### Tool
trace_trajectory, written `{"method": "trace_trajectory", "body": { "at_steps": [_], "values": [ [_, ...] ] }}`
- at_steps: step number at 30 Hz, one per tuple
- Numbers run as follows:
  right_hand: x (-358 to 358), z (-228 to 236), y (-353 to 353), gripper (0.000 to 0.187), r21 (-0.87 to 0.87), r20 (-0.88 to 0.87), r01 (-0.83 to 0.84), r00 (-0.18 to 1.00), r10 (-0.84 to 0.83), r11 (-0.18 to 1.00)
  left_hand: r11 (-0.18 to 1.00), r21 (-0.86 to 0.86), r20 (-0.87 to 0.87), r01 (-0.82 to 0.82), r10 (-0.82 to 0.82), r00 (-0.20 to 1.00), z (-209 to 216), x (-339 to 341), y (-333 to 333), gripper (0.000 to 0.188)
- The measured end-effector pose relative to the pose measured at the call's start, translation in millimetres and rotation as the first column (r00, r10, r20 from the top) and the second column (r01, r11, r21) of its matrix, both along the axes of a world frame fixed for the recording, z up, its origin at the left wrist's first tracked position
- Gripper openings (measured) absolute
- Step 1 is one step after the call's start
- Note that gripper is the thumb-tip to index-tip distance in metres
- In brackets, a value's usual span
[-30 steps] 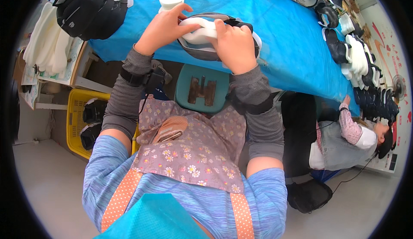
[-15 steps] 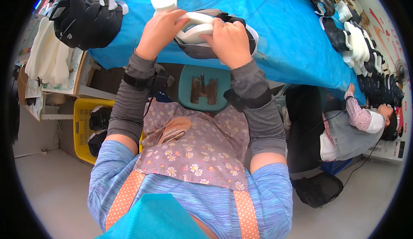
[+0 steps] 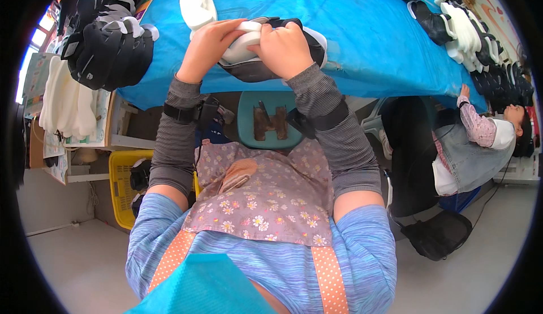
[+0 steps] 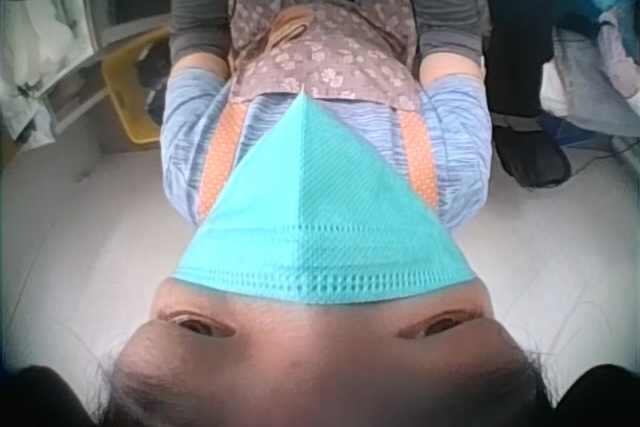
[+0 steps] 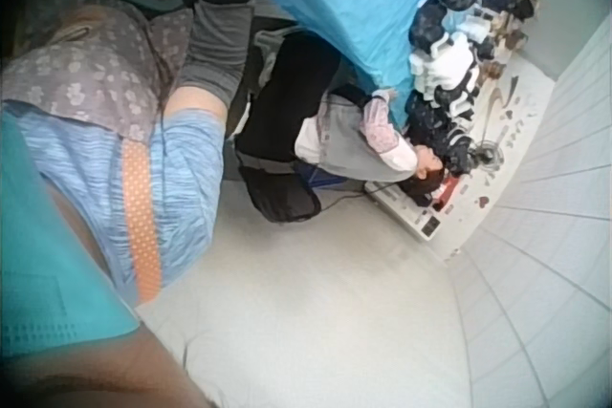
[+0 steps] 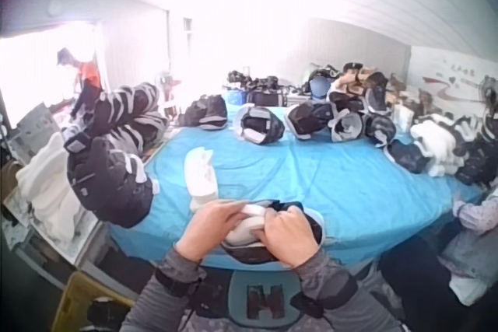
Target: The person picks up a white foam component and inserts it into a black fabric shell, pressing the foam into position by hand.
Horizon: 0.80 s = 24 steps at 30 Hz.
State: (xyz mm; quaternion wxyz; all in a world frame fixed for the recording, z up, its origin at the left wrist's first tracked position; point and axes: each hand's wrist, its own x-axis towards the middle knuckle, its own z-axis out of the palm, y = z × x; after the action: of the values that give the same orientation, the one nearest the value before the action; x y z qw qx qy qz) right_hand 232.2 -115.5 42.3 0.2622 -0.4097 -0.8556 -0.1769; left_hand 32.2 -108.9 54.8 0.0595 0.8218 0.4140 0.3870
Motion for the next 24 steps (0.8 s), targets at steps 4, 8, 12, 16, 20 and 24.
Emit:
{"method": "trace_trajectory", "body": {
  "at_steps": [4, 8, 12, 16, 20, 24],
  "values": [
    [0, 1, 2, 0.043, -0.005, -0.003, -0.004, 1.0, 0.004, 1.0, 0.995, 0.04, -0.053, -0.087, 0.089, 0.995, -2, 4, 1, 0.024],
    [1, -2, 3, 0.043, 0.007, -0.018, -0.014, 1.0, 0.014, 1.0, 0.995, 0.046, -0.096, -0.089, 0.093, 0.991, 1, 4, 0, 0.025],
    [5, -2, 3, 0.041, -0.042, -0.094, 0.0, 0.996, -0.004, 0.999, 0.987, 0.156, -0.067, -0.032, 0.043, 0.997, 16, 14, -2, 0.032],
    [4, -2, 2, 0.041, -0.053, -0.089, 0.021, 0.996, -0.026, 0.998, 0.985, 0.007, -0.026, 0.172, -0.172, 0.985, 14, 12, 10, 0.035],
    [4, -2, 5, 0.042, -0.089, -0.108, 0.025, 0.994, -0.035, 0.996, 0.984, -0.033, -0.121, 0.176, -0.179, 0.976, 18, 10, 19, 0.036],
    [8, 0, 4, 0.041, -0.128, -0.129, -0.003, 0.992, -0.014, 0.992, 0.977, -0.055, -0.135, 0.205, -0.21, 0.968, 23, 11, 13, 0.036]
  ]
}}
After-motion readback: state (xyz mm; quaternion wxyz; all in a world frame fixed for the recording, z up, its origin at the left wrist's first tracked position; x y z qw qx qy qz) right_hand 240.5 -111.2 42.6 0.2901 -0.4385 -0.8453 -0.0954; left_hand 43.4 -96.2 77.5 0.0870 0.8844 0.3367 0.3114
